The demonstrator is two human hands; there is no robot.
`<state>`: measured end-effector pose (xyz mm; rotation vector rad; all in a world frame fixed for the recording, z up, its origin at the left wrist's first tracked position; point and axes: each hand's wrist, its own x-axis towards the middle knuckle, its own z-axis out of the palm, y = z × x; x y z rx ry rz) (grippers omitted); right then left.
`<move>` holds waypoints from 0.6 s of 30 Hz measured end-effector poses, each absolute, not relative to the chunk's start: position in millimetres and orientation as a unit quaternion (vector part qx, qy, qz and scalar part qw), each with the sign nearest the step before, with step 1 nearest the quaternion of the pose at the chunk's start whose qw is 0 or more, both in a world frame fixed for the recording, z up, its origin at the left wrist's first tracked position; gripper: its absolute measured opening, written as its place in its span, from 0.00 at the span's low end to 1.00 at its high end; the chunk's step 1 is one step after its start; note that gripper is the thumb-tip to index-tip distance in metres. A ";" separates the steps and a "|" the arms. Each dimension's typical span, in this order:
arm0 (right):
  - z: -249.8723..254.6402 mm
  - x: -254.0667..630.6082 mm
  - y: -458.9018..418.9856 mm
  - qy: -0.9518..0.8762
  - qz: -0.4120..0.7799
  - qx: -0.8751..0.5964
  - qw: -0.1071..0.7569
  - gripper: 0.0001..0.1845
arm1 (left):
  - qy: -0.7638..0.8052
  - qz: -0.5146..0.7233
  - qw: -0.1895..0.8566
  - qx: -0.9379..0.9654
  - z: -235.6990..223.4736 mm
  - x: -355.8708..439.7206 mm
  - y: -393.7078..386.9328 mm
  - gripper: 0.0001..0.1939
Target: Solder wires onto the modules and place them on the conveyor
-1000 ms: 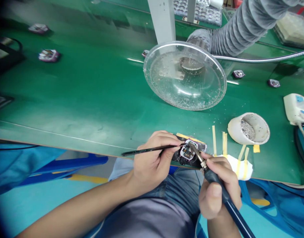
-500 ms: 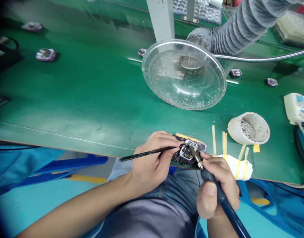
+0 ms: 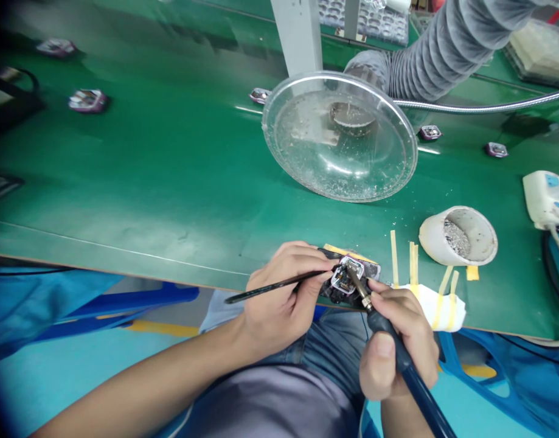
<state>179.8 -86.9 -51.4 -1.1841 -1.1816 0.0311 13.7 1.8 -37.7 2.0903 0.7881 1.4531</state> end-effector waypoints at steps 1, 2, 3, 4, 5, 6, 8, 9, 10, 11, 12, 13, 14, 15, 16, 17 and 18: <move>-50.9 179.8 -85.8 -0.521 0.007 -0.521 0.676 0.14 | 0.286 0.529 0.234 0.764 -37.8 13.5 1.9 0.13; -50.4 180.0 -84.9 -0.517 0.001 -0.516 0.683 0.15 | 0.284 0.529 0.232 0.765 -37.9 13.3 2.1 0.12; -50.0 180.4 -84.1 -0.511 -0.002 -0.511 0.691 0.15 | 0.283 0.529 0.230 0.766 -38.1 13.1 2.1 0.12; -50.0 180.9 -83.5 -0.504 -0.002 -0.509 0.698 0.17 | 0.283 0.528 0.229 0.767 -38.2 13.0 2.1 0.13; -50.4 181.5 -83.0 -0.496 0.005 -0.511 0.702 0.18 | 0.284 0.528 0.228 0.768 -38.3 13.1 2.0 0.13; -51.4 182.0 -82.4 -0.488 0.012 -0.512 0.707 0.20 | 0.285 0.528 0.226 0.768 -38.1 13.4 1.7 0.13; -55.0 182.3 -80.5 -0.469 0.021 -0.512 0.719 0.23 | 0.289 0.528 0.227 0.766 -36.9 14.4 0.7 0.14; -57.1 182.0 -79.1 -0.460 0.023 -0.510 0.727 0.23 | 0.292 0.528 0.231 0.764 -35.7 14.7 0.2 0.14; -59.1 181.5 -77.6 -0.451 0.017 -0.504 0.736 0.24 | 0.295 0.528 0.237 0.760 -34.1 14.6 0.0 0.14; -60.6 180.8 -76.1 -0.444 0.007 -0.497 0.745 0.24 | 0.297 0.529 0.242 0.757 -32.2 13.6 0.3 0.13; -61.4 180.0 -74.8 -0.440 -0.001 -0.494 0.750 0.23 | 0.301 0.526 0.244 0.757 -30.2 11.3 1.2 0.13; -61.2 179.2 -74.0 -0.441 -0.003 -0.494 0.750 0.23 | 0.307 0.520 0.238 0.761 -28.4 7.6 3.3 0.12; -60.2 178.2 -73.8 -0.446 -0.003 -0.495 0.746 0.23 | 0.311 0.509 0.223 0.771 -27.1 2.1 6.6 0.13; -58.3 177.1 -74.0 -0.453 0.005 -0.501 0.737 0.23 | 0.315 0.495 0.200 0.785 -26.6 -5.3 11.6 0.13; -55.9 175.8 -74.6 -0.461 0.017 -0.509 0.727 0.23 | 0.323 0.476 0.169 0.800 -27.3 -14.2 18.2 0.14; -53.5 174.3 -75.3 -0.465 0.025 -0.516 0.719 0.23 | 0.329 0.456 0.135 0.816 -29.5 -24.3 26.7 0.14; -51.4 172.6 -75.9 -0.463 0.026 -0.521 0.717 0.23 | 0.341 0.438 0.103 0.825 -33.2 -35.2 36.9 0.13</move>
